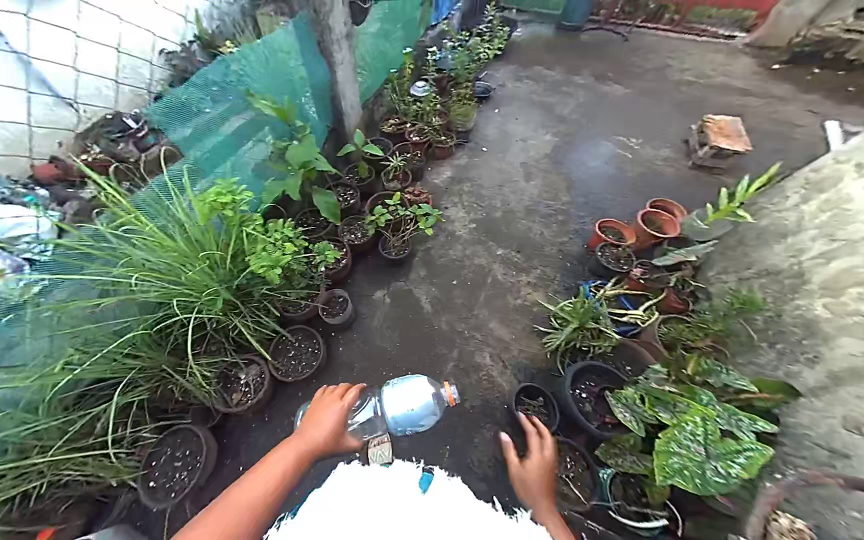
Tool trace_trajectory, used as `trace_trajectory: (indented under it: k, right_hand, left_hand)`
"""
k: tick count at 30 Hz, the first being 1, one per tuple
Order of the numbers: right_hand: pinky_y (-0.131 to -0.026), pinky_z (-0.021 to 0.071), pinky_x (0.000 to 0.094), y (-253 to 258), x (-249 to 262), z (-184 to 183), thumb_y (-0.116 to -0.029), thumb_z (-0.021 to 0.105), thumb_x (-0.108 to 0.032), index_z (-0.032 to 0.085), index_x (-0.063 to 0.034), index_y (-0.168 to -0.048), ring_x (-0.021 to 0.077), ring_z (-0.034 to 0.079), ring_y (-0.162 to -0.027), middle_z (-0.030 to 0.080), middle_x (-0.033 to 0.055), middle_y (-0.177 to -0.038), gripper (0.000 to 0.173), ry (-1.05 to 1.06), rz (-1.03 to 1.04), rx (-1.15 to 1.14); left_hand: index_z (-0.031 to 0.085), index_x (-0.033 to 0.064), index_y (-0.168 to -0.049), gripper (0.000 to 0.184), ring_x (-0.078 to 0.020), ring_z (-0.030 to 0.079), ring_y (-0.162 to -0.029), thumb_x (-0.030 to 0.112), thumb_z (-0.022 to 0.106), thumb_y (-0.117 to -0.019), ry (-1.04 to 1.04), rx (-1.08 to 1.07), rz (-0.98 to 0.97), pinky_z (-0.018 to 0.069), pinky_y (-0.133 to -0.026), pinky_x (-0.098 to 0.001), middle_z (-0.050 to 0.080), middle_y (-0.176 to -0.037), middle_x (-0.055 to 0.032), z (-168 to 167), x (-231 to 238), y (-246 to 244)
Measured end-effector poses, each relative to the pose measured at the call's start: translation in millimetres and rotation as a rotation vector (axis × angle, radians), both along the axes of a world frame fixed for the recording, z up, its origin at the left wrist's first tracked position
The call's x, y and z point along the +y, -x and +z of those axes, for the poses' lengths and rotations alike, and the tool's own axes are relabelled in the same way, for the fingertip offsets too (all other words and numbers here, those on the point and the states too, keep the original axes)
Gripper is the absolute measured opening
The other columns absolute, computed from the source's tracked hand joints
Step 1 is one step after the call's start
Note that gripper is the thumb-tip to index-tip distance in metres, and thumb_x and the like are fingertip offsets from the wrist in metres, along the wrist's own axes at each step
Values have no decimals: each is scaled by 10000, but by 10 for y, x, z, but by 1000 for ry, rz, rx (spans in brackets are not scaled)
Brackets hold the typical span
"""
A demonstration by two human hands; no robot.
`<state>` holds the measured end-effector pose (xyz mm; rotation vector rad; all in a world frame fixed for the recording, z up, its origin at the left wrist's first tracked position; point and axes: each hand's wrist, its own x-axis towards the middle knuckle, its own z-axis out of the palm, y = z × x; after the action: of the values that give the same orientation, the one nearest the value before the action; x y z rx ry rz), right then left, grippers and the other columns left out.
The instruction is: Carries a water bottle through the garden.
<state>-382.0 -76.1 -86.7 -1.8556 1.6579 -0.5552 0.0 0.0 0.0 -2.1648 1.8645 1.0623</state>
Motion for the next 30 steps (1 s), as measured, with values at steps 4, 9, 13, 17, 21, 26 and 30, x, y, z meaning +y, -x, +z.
trace_trajectory:
  k: [4, 9, 13, 17, 21, 26, 30]
  right_hand:
    - [-1097, 445, 622, -1075, -272, 384, -898, 694, -493, 630, -1, -1368, 463, 547, -1331, 568, 276, -1436, 684, 265, 499, -172]
    - [-1200, 287, 631, -1841, -368, 727, -862, 815, -337, 471, -152, -1551, 409, 495, -1398, 548, 207, -1486, 792, 31, 1191, 190]
    - [-1122, 385, 610, -2057, -427, 717, -908, 782, -265, 300, -187, -1634, 447, 498, -1362, 516, 260, -1474, 875, -252, 1334, 413]
    - [-1109, 389, 625, -2002, -470, 404, -877, 796, -170, 282, -195, -1641, 461, 466, -1384, 510, 261, -1481, 921, -330, 1438, 481]
    - [-1141, 369, 595, -1831, -555, 202, -861, 773, -115, 234, -198, -1653, 404, 477, -1404, 535, 206, -1491, 962, -331, 1447, 588]
    - [-1129, 391, 563, -1689, -685, 181, -910, 712, -148, 502, -36, -1460, 375, 547, -1345, 605, 213, -1404, 599, -323, 1581, 710]
    - [-1114, 403, 561, -1554, -760, 122, -921, 700, -162, 548, 5, -1370, 385, 589, -1288, 644, 236, -1322, 503, -332, 1632, 745]
  left_hand:
    - [436, 116, -1547, 1015, -399, 499, -1366, 449, 886, -700, 3, -115, 194, 334, -1176, -572, 535, -1467, -210, -4, 438, -303]
    - [487, 121, -1522, 962, -439, 497, -1363, 328, 918, -687, 73, -123, 255, 279, -1168, -667, 549, -1454, -223, 62, 699, -216]
    - [548, 104, -1474, 877, -442, 512, -1353, 305, 907, -699, 45, -82, 320, 304, -1155, -660, 556, -1445, -238, 4, 886, -33]
    - [523, 110, -1490, 800, -434, 494, -1365, 246, 867, -780, -103, 12, 397, 387, -1113, -598, 531, -1469, -231, -124, 1041, 216]
    - [577, 114, -1446, 732, -415, 549, -1320, 161, 850, -769, 33, -4, 510, 430, -1078, -589, 584, -1420, -215, -249, 1193, 651]
    - [575, 110, -1448, 788, -429, 542, -1323, 161, 877, -722, 67, 18, 600, 405, -1088, -612, 583, -1417, -227, -352, 1267, 1094]
    - [528, 118, -1494, 907, -424, 492, -1386, 374, 909, -712, 172, 12, 775, 238, -1184, -685, 576, -1435, -212, -371, 1345, 1414]
